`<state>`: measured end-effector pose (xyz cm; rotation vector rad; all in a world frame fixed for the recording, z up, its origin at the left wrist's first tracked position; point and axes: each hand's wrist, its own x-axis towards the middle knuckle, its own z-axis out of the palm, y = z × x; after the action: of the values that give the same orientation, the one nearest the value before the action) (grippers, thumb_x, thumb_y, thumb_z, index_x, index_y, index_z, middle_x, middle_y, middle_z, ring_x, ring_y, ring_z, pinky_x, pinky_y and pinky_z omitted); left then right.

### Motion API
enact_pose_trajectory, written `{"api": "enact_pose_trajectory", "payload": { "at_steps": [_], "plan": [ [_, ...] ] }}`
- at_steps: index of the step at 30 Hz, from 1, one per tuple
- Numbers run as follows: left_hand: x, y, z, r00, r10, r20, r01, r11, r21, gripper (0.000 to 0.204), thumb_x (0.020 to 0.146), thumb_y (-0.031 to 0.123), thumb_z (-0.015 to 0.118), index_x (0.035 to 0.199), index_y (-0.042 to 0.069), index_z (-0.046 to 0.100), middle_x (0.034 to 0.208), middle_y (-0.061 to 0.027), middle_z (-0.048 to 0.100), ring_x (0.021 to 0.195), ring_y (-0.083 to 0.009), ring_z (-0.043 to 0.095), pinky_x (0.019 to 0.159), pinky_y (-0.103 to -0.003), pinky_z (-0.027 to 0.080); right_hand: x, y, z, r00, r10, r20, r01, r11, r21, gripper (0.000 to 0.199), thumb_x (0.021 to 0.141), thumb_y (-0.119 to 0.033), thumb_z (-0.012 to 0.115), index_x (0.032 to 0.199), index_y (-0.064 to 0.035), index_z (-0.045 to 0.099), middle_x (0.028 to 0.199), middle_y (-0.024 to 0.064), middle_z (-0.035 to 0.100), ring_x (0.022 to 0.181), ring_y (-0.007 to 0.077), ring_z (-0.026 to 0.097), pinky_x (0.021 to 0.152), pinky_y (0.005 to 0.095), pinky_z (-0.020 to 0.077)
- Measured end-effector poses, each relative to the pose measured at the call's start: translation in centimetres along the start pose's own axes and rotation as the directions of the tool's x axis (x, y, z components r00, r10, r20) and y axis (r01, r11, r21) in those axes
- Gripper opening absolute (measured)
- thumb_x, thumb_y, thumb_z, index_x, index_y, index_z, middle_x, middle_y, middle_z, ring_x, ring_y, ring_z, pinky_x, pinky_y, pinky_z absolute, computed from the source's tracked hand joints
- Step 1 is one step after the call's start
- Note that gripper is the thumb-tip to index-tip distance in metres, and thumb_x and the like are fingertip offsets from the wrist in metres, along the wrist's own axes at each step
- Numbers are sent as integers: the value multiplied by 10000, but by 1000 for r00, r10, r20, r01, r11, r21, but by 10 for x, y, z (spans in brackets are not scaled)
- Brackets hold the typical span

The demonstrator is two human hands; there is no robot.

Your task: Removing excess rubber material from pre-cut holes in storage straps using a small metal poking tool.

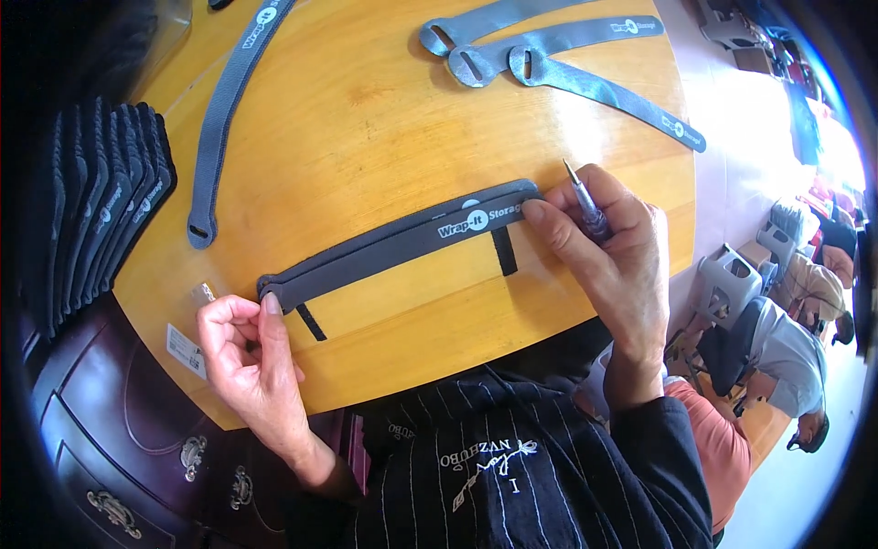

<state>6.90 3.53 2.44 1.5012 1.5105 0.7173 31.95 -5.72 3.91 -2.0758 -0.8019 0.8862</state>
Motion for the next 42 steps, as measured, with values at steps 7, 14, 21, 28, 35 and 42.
{"api": "enact_pose_trajectory", "payload": {
  "at_steps": [7,14,21,28,35,42],
  "plan": [
    [-1,5,-1,999,-54,-2,54,998,39,155,878,18,644,886,55,493,679,41,423,507,0,335,403,-164,237,0,-8,1,1000,10,12,-9,996,-85,248,821,-161,723,749,4,553,560,64,488,522,92,433,503,252,395],
    [2,7,4,999,-49,18,48,997,69,159,851,-34,640,843,28,494,677,36,457,560,-23,379,504,-180,312,2,-13,5,993,-83,-85,65,978,-196,170,805,-88,733,839,-31,576,650,29,547,586,74,445,532,233,397],
    [8,11,-6,997,-1,75,-2,999,32,139,849,-34,636,844,21,508,657,23,475,530,-35,404,494,-199,348,11,-7,-4,996,12,87,-12,1000,10,126,822,-106,728,889,-41,644,655,-44,562,552,17,444,500,188,368],
    [10,16,-9,988,-83,131,76,995,59,121,862,-17,623,840,16,509,647,17,483,546,-38,427,497,-208,359,14,-12,-6,990,45,135,-39,998,-48,140,832,-149,722,895,-34,670,652,-30,566,522,35,445,468,194,360],
    [8,17,-7,988,-106,109,101,994,48,116,880,12,622,839,14,513,642,6,499,520,-48,434,481,-208,363,17,-10,-4,990,36,134,-28,998,-62,124,840,-147,704,870,-36,658,638,-29,548,520,36,439,472,201,359],
    [-5,11,-6,985,153,-78,-154,988,-14,98,875,41,655,880,10,562,680,-14,532,535,-64,468,467,-219,381,-1,-26,7,968,-251,4,245,941,-235,163,816,-173,727,836,-42,633,592,16,532,511,82,473,491,266,388]
  ]
}}
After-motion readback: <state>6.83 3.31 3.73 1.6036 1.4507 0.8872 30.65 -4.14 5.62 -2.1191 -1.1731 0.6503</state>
